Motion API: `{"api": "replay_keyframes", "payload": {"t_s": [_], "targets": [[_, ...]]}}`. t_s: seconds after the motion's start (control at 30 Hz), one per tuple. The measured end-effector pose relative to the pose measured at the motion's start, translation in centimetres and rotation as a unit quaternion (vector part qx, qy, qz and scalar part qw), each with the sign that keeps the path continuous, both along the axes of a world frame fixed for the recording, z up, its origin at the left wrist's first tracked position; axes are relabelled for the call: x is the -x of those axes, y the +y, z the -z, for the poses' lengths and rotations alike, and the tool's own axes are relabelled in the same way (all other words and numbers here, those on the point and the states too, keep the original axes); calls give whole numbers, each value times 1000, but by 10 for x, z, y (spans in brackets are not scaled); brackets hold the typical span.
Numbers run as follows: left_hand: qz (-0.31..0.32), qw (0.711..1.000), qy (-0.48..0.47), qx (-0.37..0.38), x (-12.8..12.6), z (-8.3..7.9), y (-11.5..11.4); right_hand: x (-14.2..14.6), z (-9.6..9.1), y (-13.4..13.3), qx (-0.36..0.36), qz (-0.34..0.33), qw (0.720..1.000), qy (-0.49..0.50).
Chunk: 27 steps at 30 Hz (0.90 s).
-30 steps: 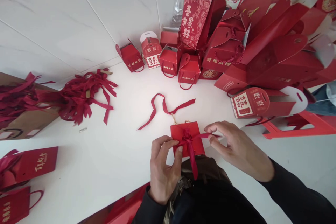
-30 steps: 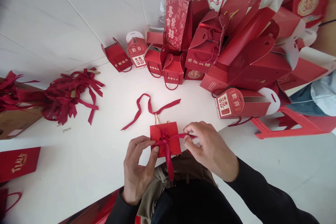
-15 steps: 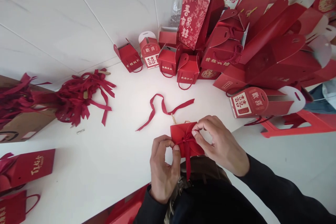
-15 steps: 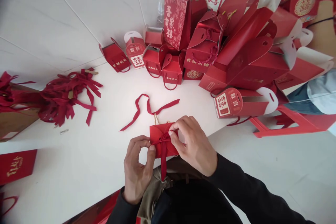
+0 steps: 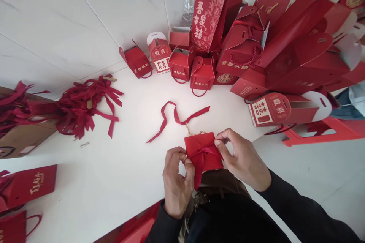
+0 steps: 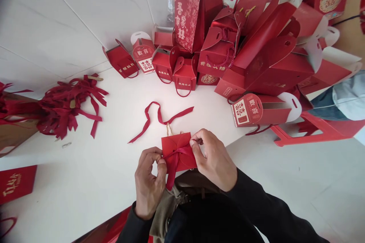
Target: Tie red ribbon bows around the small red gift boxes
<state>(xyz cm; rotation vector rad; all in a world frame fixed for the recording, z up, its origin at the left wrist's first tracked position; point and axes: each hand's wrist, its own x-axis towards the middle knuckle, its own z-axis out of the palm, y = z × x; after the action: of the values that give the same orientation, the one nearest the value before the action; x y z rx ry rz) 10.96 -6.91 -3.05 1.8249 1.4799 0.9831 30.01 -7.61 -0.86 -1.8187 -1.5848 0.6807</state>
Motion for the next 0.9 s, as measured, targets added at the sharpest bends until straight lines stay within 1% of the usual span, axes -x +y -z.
{"api": "replay_keyframes", "payload": {"t_s": [0.17, 0.27, 0.37, 0.53, 0.67, 0.8, 0.9], "targets": [[-10, 1000, -13, 5, 0, 0, 1, 0, 4, -3, 20, 22, 999, 36], [-19, 998, -35, 53, 3, -2, 0, -5, 1, -4, 30, 19, 997, 62], [-13, 994, -63, 89, 7, -5, -4, -11, -4, -4, 19, 7, 998, 59], [-11, 994, -86, 67, 10, -7, -12, -11, -6, -5, -26, -20, 999, 39], [-10, 996, -58, 63, 8, -7, -12, -6, -4, -4, -68, -17, 997, 16], [-10, 997, -36, 69, 7, -7, -10, -5, -2, 0, -58, -49, 997, 2], [0, 997, -52, 61, 5, -4, -8, -6, -1, 2, -44, -49, 998, 22]]}}
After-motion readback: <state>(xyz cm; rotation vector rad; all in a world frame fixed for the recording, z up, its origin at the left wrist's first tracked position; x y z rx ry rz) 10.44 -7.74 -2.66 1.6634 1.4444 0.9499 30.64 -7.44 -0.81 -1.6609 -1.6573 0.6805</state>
